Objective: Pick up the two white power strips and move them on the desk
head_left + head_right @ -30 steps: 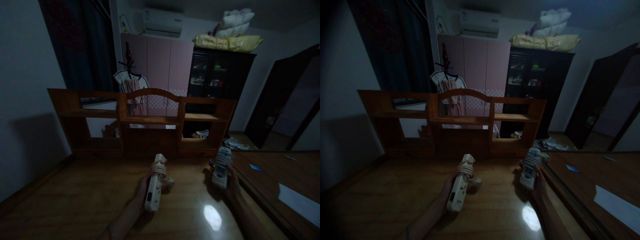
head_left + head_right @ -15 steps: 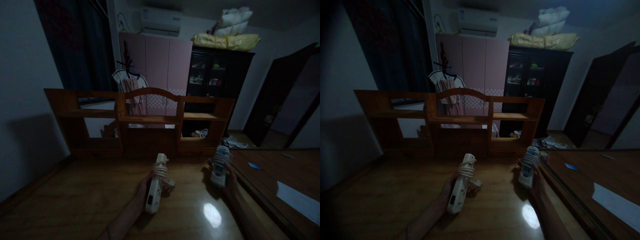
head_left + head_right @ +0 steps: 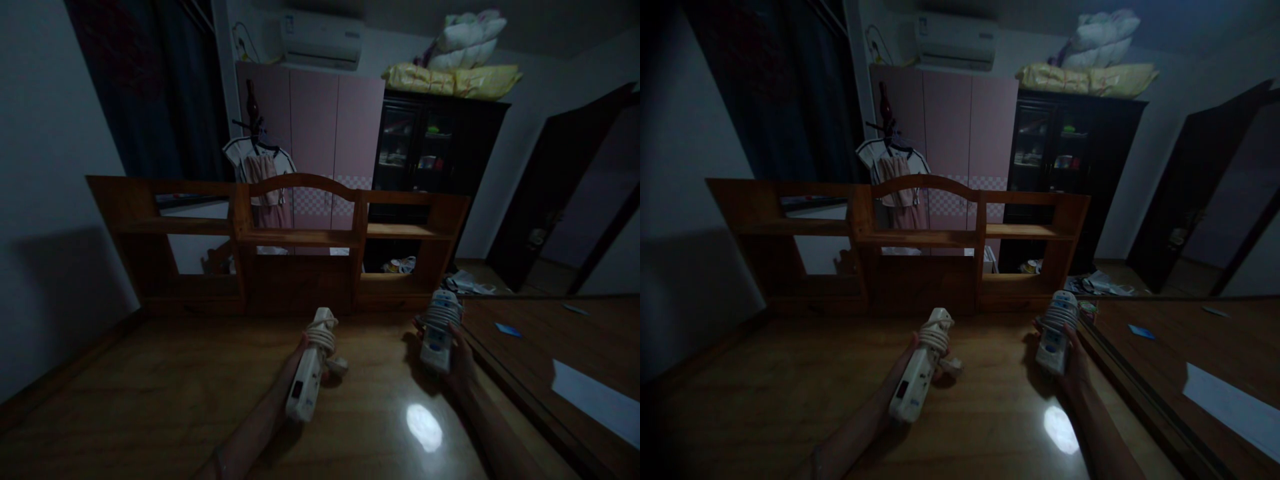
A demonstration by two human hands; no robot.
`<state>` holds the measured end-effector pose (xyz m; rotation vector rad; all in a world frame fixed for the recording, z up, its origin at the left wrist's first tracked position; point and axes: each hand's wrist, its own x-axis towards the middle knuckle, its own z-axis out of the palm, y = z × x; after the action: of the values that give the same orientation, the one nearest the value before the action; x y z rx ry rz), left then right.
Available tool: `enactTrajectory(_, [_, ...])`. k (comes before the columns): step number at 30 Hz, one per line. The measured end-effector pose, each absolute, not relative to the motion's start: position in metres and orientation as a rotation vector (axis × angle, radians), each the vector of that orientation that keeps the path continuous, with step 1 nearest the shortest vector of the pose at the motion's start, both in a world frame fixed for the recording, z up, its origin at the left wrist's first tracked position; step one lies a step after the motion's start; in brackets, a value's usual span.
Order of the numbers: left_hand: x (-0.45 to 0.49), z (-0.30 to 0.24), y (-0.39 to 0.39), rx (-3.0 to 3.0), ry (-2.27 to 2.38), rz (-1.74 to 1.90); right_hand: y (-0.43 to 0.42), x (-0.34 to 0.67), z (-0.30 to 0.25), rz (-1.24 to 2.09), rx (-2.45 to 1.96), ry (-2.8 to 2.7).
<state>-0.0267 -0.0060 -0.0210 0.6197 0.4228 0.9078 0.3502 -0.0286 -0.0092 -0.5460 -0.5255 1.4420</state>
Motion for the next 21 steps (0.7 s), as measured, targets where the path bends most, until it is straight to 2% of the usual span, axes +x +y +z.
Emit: enactTrajectory(21, [-0.029, 0.000, -0.022, 0.554, 0.396, 1.021, -0.031, 0.347, -0.004, 1.452, -0.608, -0.519])
